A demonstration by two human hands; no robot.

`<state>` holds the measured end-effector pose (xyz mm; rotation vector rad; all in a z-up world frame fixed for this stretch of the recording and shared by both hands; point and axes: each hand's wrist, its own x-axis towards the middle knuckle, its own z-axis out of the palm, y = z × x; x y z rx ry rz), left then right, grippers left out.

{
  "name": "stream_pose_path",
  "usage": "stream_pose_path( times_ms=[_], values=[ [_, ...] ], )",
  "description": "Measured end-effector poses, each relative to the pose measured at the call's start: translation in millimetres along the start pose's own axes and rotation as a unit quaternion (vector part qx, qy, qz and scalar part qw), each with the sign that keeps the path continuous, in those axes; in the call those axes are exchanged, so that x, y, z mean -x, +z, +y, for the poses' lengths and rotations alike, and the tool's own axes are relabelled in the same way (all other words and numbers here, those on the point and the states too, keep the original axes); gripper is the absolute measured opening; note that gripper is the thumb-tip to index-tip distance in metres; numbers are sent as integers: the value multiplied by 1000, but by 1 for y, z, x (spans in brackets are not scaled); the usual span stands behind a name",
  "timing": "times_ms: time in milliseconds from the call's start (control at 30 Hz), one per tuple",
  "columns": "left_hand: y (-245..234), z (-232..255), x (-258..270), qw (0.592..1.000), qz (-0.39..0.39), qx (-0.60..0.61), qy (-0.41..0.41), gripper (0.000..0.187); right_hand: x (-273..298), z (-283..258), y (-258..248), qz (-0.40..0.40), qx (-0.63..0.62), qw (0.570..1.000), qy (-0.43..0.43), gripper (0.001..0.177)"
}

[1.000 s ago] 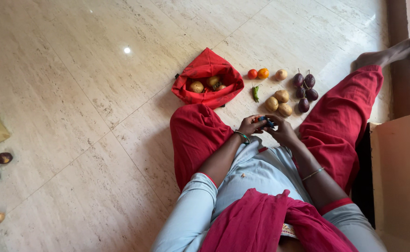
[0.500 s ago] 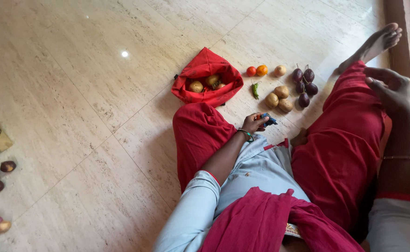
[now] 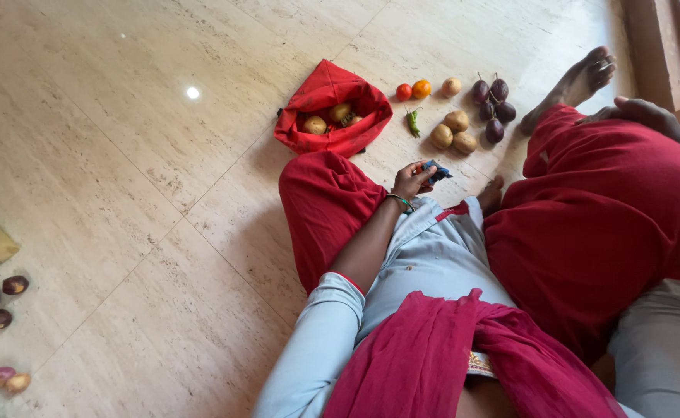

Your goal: The person sits on the floor and peels a tomato using a small knife, then places the peeled tomato into a red bag. The person then picks up a potato and begins peeling it with the same knife.

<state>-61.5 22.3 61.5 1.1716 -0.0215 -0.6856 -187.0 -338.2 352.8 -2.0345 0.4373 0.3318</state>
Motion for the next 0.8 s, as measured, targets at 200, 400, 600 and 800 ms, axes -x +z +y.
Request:
stream_pose_path(
  times_ms=[200, 400, 600, 800],
  values=[
    [6, 2, -3, 995, 32, 89, -11, 38, 26, -25, 3, -99, 74, 992, 17, 43],
    [3, 15, -29, 982, 84, 170, -5, 37, 34, -30, 25, -224, 173, 959, 13, 44],
    [18, 41, -22, 988, 8, 157, -5, 37, -15, -75, 25, -208, 305, 918, -143, 49],
    [39, 85, -27, 981, -61, 181, -32, 34, -96, -148, 77, -102, 473, 826, -290, 55]
  ],
)
